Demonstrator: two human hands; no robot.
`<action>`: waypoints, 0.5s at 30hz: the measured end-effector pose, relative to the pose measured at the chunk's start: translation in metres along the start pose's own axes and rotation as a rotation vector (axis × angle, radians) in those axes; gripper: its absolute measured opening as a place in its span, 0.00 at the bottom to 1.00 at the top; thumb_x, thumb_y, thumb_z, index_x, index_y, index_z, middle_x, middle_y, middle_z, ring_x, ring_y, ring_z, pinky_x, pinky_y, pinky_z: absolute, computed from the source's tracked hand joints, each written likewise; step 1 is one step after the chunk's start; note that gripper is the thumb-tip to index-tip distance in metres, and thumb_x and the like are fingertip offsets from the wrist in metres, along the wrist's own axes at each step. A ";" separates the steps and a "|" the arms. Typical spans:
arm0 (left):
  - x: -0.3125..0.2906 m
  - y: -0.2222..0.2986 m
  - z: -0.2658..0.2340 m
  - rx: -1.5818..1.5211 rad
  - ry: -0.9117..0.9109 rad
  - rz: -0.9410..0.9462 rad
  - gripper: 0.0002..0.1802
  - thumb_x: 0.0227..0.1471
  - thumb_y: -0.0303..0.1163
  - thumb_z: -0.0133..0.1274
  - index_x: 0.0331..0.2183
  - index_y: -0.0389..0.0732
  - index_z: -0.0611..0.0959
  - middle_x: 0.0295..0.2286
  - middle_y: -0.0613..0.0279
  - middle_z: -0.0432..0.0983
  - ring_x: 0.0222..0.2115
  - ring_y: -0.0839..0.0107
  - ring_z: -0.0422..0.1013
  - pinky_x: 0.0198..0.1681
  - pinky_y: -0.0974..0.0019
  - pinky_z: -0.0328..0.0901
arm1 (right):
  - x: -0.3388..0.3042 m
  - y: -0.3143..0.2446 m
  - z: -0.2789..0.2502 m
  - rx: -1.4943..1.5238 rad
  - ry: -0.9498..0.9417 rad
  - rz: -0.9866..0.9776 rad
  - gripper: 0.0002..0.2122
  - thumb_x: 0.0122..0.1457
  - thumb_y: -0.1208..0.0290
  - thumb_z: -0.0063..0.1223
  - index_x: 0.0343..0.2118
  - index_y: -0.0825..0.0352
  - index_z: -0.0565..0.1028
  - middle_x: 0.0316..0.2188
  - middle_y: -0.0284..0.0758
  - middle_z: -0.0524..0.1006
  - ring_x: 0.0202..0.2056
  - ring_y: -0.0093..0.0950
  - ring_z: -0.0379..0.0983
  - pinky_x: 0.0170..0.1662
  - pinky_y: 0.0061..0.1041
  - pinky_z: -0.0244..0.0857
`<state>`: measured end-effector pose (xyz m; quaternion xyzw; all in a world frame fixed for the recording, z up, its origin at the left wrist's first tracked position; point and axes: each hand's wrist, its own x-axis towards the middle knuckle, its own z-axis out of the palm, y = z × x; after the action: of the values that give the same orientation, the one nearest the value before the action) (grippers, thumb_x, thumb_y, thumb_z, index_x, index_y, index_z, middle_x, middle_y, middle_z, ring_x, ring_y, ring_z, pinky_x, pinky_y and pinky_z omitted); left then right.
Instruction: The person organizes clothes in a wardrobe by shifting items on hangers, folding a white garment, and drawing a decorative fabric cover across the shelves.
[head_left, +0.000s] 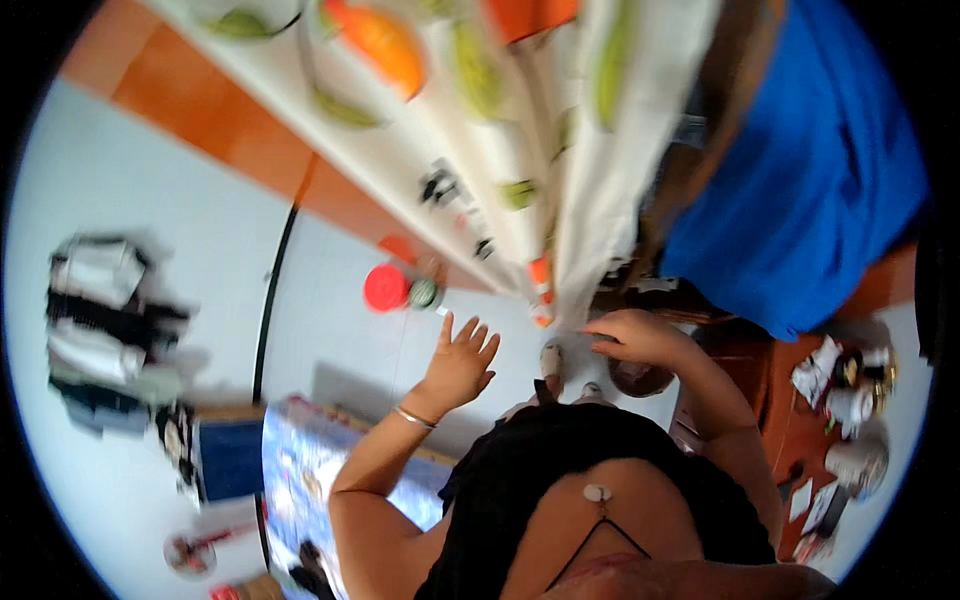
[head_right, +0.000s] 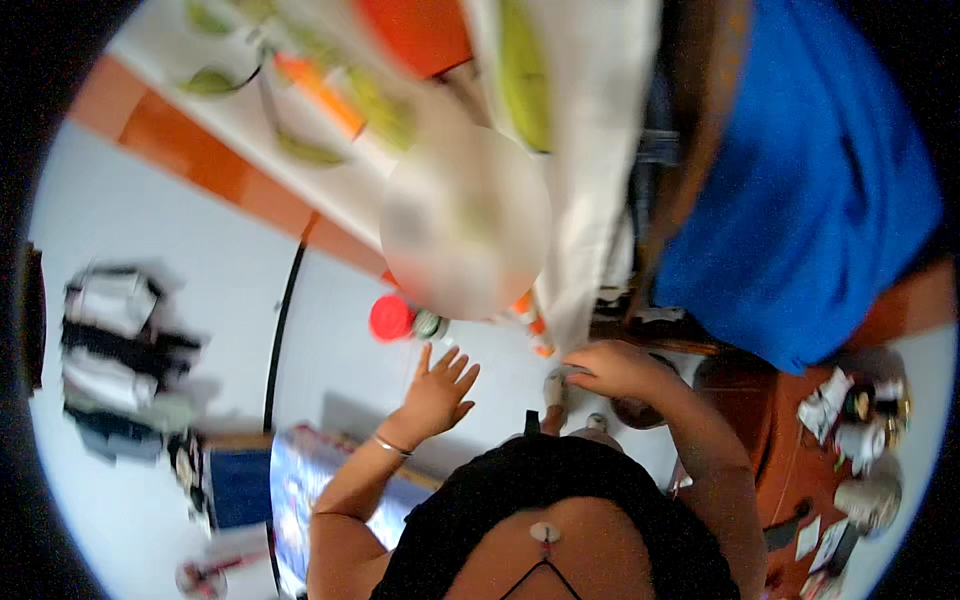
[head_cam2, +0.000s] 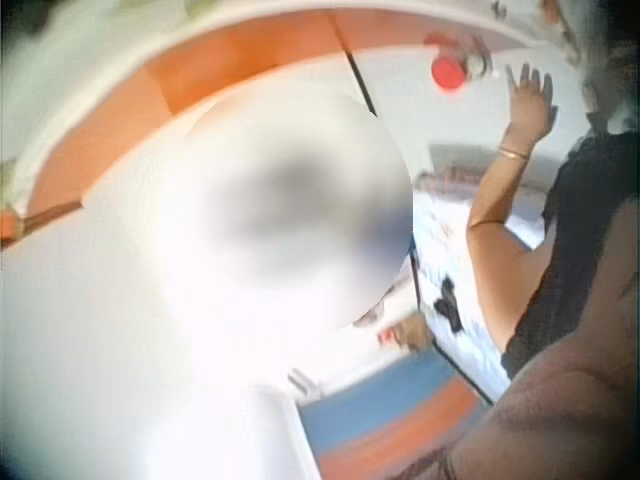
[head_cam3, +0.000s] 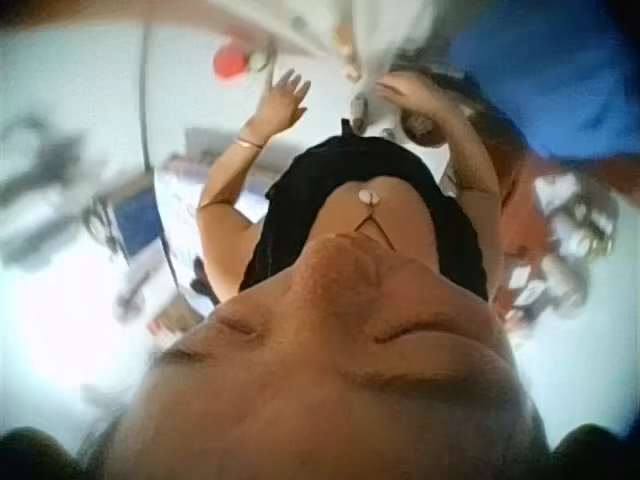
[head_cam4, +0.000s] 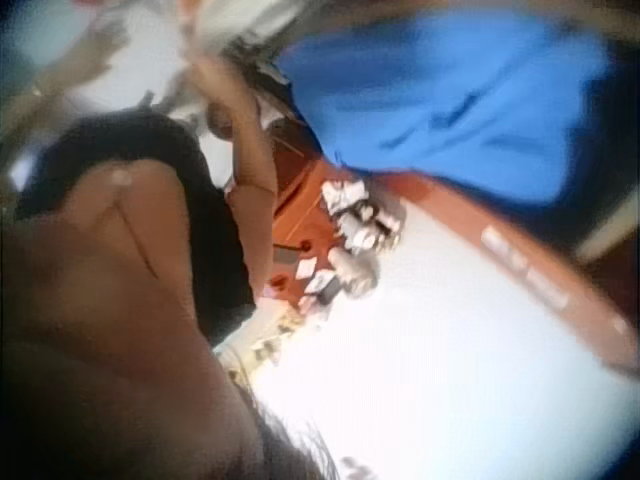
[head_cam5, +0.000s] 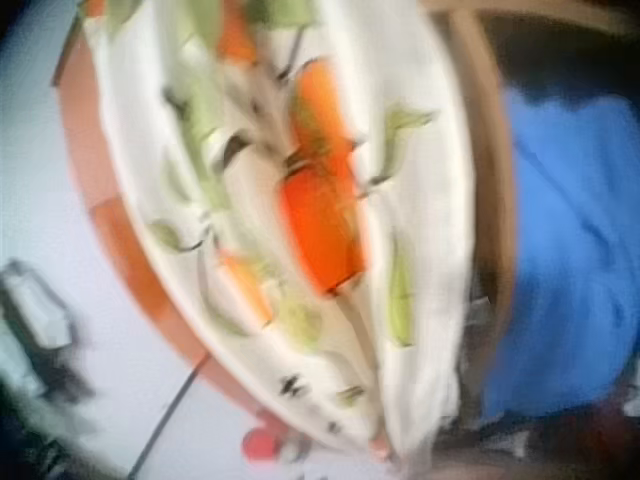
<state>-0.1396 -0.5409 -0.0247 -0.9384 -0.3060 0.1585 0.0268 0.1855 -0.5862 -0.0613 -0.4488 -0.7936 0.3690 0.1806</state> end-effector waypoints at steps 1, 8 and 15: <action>-0.017 -0.013 0.034 -0.018 -0.166 -0.123 0.31 0.46 0.46 0.55 0.50 0.43 0.73 0.50 0.54 0.67 0.56 0.55 0.57 0.60 0.37 0.41 | 0.018 -0.001 0.009 0.053 -0.036 0.047 0.16 0.55 0.62 0.51 0.43 0.66 0.74 0.37 0.43 0.76 0.39 0.42 0.72 0.42 0.37 0.65; -0.226 -0.008 0.364 -0.673 -0.505 -0.577 0.24 0.42 0.48 0.56 0.39 0.41 0.81 0.39 0.49 0.76 0.45 0.53 0.70 0.53 0.47 0.57 | 0.104 -0.060 0.102 -0.098 -0.415 -0.076 0.16 0.55 0.62 0.50 0.43 0.67 0.73 0.41 0.44 0.75 0.44 0.42 0.70 0.47 0.35 0.63; -0.356 -0.040 0.511 -0.980 -0.688 -0.690 0.16 0.51 0.44 0.48 0.39 0.51 0.82 0.35 0.56 0.78 0.38 0.57 0.74 0.40 0.55 0.68 | 0.221 -0.097 0.144 -0.206 -0.314 -0.002 0.15 0.51 0.65 0.54 0.41 0.65 0.73 0.32 0.44 0.76 0.37 0.44 0.72 0.40 0.39 0.66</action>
<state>-0.5939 -0.7401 -0.4038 -0.5877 -0.6144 0.2732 -0.4500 -0.0777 -0.4919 -0.0942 -0.4008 -0.8461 0.3512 0.0079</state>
